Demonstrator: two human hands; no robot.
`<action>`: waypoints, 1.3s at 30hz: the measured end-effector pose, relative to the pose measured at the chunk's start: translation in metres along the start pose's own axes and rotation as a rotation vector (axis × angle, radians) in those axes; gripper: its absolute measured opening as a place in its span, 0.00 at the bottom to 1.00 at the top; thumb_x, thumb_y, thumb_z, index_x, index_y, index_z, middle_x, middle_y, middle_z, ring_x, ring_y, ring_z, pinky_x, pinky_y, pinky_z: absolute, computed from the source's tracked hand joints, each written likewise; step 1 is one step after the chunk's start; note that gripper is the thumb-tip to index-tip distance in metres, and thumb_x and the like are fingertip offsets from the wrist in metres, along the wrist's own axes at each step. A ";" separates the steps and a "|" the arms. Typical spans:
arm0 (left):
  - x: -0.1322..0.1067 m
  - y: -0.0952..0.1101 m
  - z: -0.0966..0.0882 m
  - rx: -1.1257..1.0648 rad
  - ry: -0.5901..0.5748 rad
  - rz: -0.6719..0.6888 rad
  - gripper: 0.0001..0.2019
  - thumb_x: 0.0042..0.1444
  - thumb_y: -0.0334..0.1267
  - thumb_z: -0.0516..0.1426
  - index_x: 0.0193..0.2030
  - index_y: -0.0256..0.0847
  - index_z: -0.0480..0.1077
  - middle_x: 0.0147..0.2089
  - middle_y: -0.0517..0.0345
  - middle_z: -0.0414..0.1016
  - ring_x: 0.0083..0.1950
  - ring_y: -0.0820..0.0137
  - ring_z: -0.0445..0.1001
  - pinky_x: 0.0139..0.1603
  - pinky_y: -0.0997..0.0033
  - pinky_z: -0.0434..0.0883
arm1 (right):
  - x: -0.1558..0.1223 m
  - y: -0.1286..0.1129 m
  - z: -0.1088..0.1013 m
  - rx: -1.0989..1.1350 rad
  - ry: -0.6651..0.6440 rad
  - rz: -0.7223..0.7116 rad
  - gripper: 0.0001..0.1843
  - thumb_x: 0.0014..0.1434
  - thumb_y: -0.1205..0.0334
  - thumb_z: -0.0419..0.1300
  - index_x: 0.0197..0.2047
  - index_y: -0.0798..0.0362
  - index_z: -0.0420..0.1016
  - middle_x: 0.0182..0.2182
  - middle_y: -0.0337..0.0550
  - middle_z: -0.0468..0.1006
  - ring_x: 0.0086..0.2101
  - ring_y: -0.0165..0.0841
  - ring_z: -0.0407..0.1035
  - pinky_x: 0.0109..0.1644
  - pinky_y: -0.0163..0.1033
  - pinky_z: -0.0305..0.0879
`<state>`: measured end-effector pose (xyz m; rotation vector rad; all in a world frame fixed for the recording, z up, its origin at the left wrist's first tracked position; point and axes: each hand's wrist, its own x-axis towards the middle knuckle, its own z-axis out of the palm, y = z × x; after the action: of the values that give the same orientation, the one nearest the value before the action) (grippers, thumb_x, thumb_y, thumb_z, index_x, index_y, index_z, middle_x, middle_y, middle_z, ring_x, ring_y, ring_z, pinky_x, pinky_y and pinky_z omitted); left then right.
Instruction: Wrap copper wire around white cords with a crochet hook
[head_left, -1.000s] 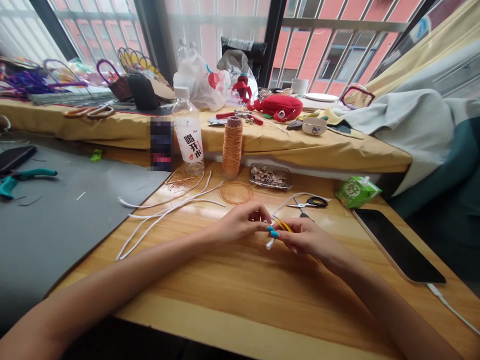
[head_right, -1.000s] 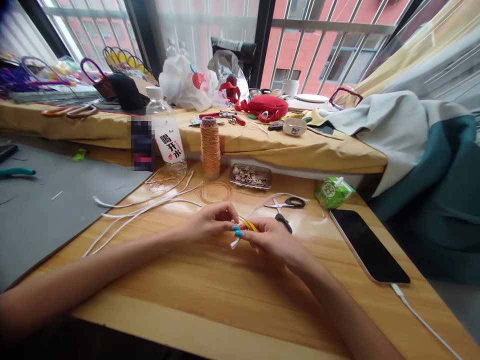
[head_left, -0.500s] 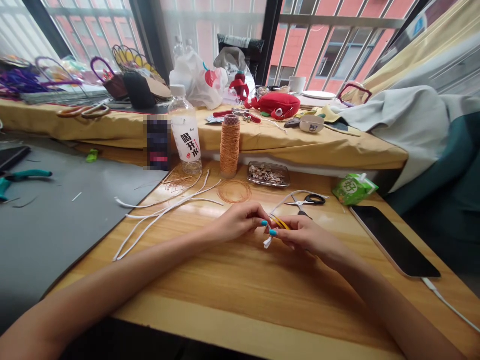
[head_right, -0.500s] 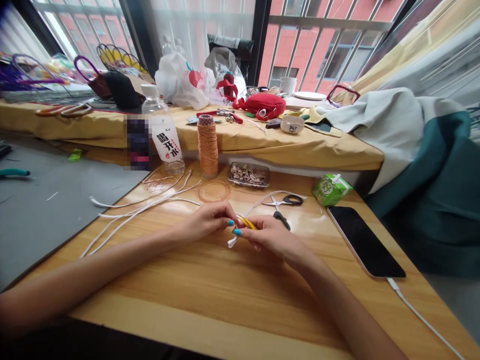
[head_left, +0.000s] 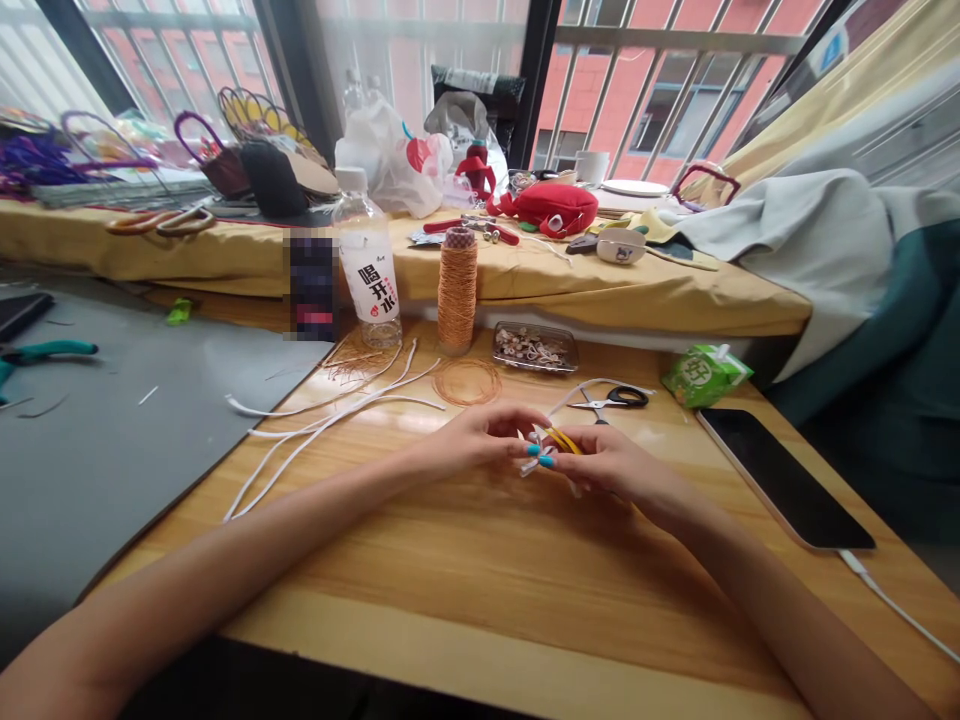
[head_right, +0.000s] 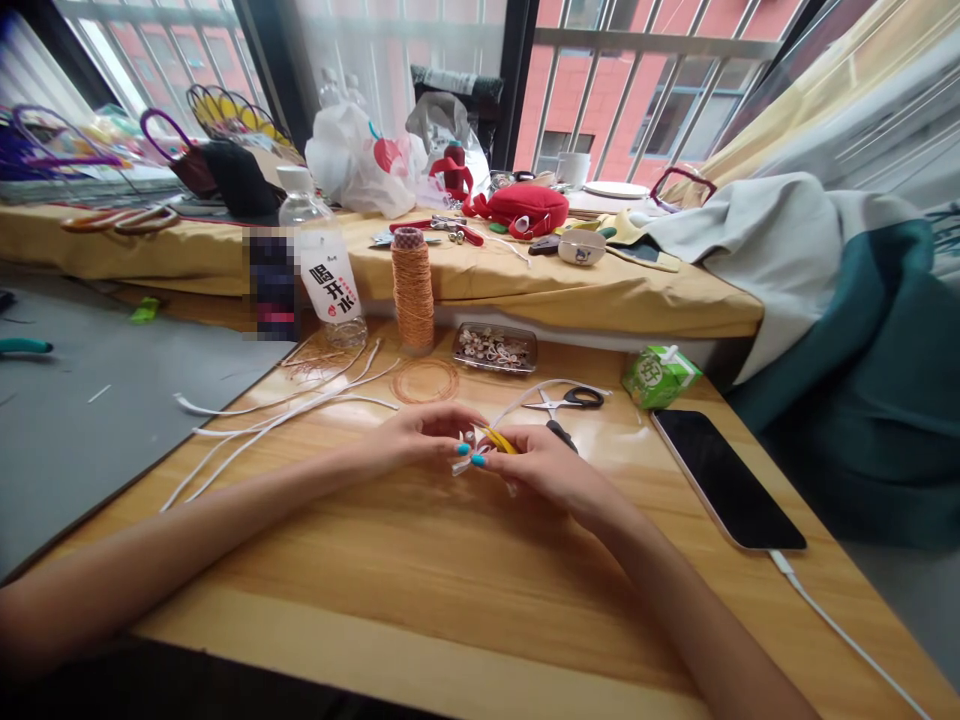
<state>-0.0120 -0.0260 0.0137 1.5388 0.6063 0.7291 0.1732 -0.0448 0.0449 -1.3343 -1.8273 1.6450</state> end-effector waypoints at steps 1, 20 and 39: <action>0.000 0.000 -0.001 0.015 -0.002 -0.004 0.13 0.50 0.39 0.54 0.42 0.37 0.67 0.35 0.57 0.69 0.31 0.77 0.65 0.31 0.77 0.61 | 0.000 0.001 -0.001 -0.003 -0.004 0.005 0.18 0.46 0.49 0.58 0.31 0.58 0.68 0.15 0.32 0.58 0.16 0.21 0.48 0.19 0.31 0.38; 0.000 0.003 -0.002 -0.140 -0.069 -0.080 0.10 0.45 0.38 0.59 0.33 0.34 0.66 0.32 0.58 0.70 0.31 0.76 0.66 0.31 0.77 0.62 | 0.002 0.000 0.001 0.021 0.003 -0.001 0.19 0.44 0.48 0.59 0.29 0.57 0.66 0.14 0.32 0.58 0.16 0.21 0.46 0.18 0.31 0.36; 0.003 -0.003 -0.001 -0.107 -0.074 0.019 0.08 0.45 0.35 0.57 0.25 0.34 0.62 0.28 0.60 0.66 0.29 0.78 0.64 0.32 0.77 0.61 | 0.003 0.000 0.002 0.002 0.059 0.040 0.19 0.42 0.48 0.59 0.28 0.57 0.66 0.14 0.33 0.62 0.15 0.21 0.48 0.18 0.30 0.38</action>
<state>-0.0112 -0.0228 0.0110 1.4675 0.4912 0.7049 0.1704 -0.0437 0.0430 -1.4120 -1.7760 1.6095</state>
